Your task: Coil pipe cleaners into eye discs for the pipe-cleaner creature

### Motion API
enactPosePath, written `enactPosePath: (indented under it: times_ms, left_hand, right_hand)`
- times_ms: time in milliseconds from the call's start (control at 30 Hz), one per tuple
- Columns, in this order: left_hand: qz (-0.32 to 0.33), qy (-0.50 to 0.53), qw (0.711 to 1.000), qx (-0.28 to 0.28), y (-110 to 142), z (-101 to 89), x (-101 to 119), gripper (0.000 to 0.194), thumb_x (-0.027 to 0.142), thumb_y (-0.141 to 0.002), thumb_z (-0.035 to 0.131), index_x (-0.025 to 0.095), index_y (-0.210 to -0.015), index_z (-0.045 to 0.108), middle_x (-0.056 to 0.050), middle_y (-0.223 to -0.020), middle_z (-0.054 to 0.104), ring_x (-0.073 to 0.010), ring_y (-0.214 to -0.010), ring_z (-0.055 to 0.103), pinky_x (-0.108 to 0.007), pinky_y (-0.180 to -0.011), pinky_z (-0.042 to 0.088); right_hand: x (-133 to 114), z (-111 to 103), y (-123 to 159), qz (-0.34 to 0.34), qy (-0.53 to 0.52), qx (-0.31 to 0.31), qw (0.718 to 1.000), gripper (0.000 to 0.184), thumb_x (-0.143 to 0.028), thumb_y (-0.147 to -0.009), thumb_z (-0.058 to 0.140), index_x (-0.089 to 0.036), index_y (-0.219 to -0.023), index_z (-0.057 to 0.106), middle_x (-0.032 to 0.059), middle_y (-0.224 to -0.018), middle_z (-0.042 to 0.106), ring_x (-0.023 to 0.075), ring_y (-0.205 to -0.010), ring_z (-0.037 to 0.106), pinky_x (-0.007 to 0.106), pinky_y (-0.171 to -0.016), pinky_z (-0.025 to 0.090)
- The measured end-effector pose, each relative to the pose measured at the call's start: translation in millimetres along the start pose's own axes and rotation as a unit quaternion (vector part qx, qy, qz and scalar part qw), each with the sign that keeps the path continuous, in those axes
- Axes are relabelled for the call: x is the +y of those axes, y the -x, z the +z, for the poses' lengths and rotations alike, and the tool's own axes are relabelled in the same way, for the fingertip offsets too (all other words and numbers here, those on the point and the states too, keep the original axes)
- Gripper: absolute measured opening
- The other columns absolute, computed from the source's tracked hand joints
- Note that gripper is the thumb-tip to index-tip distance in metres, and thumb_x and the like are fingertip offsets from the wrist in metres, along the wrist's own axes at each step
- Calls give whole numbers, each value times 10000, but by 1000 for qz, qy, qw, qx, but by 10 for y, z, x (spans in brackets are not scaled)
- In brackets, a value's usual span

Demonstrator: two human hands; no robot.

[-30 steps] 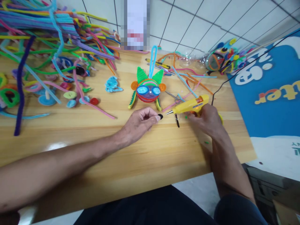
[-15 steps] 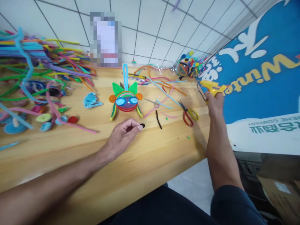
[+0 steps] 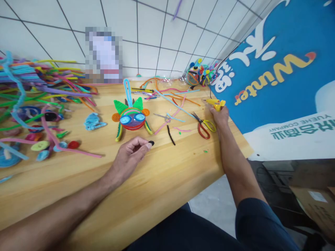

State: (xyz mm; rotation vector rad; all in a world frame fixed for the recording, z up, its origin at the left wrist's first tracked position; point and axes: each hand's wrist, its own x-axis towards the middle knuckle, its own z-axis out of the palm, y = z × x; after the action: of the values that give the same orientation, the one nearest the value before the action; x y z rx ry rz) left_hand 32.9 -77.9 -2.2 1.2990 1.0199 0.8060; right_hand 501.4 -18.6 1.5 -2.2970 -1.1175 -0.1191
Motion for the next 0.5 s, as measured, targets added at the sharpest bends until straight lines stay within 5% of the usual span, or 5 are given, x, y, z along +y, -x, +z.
enactPosePath:
  times_ms: [100,200,300,400,500]
  left_hand:
    - [2,9,1000,8,0,18,16,248,411,-869,718,181,-797,665,49,-575,515,-91,-542,437,-220,-527,342]
    - [9,31,999,9,-10,31,20,246,396,-847,724,176,-765,650,51,-569,508,-87,-528,421,-219,-511,329]
    - [13,48,999,7,-20,26,4,242,389,-845,728,176,-768,644,52,-579,516,-85,-528,422,-220,-512,329]
    - [12,53,998,18,-17,21,-1,242,387,-862,721,178,-772,638,54,-579,516,-82,-527,421,-221,-513,328]
    - [18,64,997,29,-7,29,20,246,387,-867,716,179,-766,630,59,-563,500,-81,-518,407,-219,-507,327]
  right_hand:
    - [-122,-269,134,22,19,72,997,566,-317,-784,757,-60,-1249,559,284,-1298,606,328,-1190,586,479,-1039,465]
    - [-442,-481,408,-78,-46,129,988,406,-301,-799,733,-139,-1157,630,195,-1171,680,246,-975,653,391,-923,525]
    - [-969,-521,906,-176,-187,-22,966,179,-353,-847,677,-206,-949,683,68,-942,717,210,-854,677,373,-839,546]
    - [-1514,-436,1507,-215,-277,-234,907,117,-344,-864,656,-231,-880,684,20,-874,720,191,-831,679,345,-803,541]
    - [-1838,-310,1947,-237,-307,-357,850,116,-320,-888,639,-216,-913,686,20,-888,731,178,-839,675,323,-794,523]
